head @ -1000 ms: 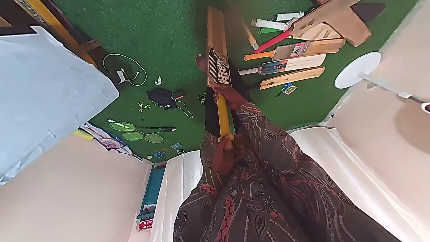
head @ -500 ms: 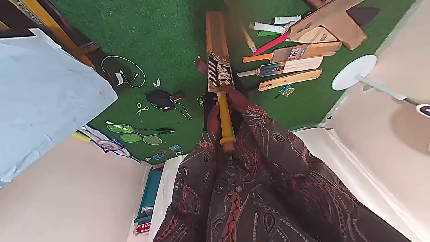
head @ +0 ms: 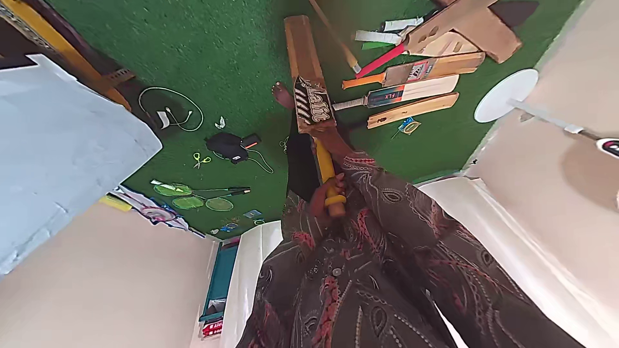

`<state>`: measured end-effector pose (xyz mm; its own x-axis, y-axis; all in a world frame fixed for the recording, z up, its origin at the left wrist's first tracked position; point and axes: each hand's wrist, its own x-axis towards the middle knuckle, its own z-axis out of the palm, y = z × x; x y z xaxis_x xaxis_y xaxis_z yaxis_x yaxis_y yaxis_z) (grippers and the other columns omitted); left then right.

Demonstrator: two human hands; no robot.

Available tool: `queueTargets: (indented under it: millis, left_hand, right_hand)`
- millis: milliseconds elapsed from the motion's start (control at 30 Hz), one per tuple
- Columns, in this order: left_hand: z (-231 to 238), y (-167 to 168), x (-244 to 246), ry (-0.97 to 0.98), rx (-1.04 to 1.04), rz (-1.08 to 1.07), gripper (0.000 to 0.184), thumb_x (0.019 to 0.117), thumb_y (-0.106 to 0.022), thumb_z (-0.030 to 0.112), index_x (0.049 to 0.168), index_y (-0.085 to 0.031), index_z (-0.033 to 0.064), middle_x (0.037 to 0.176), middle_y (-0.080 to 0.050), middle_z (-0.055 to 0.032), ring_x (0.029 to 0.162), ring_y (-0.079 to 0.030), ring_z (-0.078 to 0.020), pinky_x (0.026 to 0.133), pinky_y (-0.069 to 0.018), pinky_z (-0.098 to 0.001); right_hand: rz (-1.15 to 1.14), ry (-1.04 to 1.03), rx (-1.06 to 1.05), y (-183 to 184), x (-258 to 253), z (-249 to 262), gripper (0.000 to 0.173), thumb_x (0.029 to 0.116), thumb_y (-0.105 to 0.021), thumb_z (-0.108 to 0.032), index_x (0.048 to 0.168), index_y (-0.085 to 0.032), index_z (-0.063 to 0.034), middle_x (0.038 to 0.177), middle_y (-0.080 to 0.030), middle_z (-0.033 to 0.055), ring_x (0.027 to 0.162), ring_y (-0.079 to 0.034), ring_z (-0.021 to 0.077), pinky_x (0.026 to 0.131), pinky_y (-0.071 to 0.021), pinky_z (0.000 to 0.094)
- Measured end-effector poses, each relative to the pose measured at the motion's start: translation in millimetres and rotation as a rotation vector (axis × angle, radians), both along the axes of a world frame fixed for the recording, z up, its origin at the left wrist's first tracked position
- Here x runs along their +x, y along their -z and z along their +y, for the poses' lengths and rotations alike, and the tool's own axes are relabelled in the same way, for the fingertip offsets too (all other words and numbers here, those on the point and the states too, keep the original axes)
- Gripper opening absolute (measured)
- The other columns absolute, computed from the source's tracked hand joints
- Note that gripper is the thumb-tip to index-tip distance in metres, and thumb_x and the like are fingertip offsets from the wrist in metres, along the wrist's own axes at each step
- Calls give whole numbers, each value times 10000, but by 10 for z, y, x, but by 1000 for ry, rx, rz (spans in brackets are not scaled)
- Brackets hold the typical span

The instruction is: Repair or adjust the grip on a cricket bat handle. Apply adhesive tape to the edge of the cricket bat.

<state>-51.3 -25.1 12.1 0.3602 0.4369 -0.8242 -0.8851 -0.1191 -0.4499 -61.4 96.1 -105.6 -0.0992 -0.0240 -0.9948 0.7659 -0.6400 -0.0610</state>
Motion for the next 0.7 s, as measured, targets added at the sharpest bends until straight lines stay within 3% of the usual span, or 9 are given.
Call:
queueTargets:
  millis: [100, 233, 400, 500, 600, 667, 700]
  left_hand:
    - [-56, -249, -207, 52, -94, 103, 240, 1079, -413, 177, 973, -609, 89, 777, -606, 18, 634, -616, -35, 577, -550, -169]
    - [27, -532, -344, 33, -306, 197, 264, 1062, -440, 131, 1162, -642, -7, 843, -650, -33, 679, -640, -68, 601, -553, -186]
    - [159, -698, -367, 7, -359, 211, 281, 1074, -417, 120, 1196, -626, -22, 881, -654, -51, 723, -647, -80, 642, -554, -191]
    - [116, -748, -371, -22, -366, 244, 305, 1076, -385, 136, 1233, -593, -23, 934, -666, -67, 778, -666, -91, 689, -566, -202]
    - [126, -813, -430, -61, -375, 195, 331, 1096, -348, 172, 1279, -550, -16, 963, -656, -78, 809, -673, -114, 740, -583, -234]
    - [125, -1107, -346, 87, -261, 229, 306, 1079, -313, 131, 1132, -582, -5, 885, -677, -44, 750, -674, -61, 699, -583, -190]
    - [136, -1349, -209, 230, -174, 280, 288, 1043, -373, 76, 1028, -647, -11, 812, -705, -22, 694, -667, -32, 651, -566, -174]
  right_hand:
    - [110, 58, -25, 42, -101, -65, 216, 1082, -531, -209, 1134, -577, -5, 737, -577, 44, 535, -597, 126, 524, -578, 277]
    - [160, 126, -29, 4, -204, -119, 219, 1078, -532, -178, 1185, -588, 5, 740, -572, 37, 529, -587, 116, 509, -567, 265]
    - [145, 124, -64, -53, -235, -75, 226, 1074, -543, -184, 1196, -588, 1, 736, -572, 36, 525, -582, 108, 503, -559, 253]
    - [179, 148, -57, -11, -256, -170, 193, 1069, -543, -168, 1093, -606, 12, 688, -571, 35, 498, -581, 113, 481, -560, 261]
    - [191, 165, -54, 33, -299, -189, 187, 1067, -537, -159, 1091, -610, 12, 678, -562, 27, 485, -569, 108, 464, -548, 253]
    - [157, 177, -58, 1, -281, -129, 180, 1061, -545, -145, 1112, -616, 13, 690, -562, 27, 483, -561, 104, 455, -541, 247]
    - [135, 175, -67, -10, -264, -54, 171, 1059, -551, -146, 1114, -606, 5, 696, -562, 29, 487, -559, 104, 454, -537, 249]
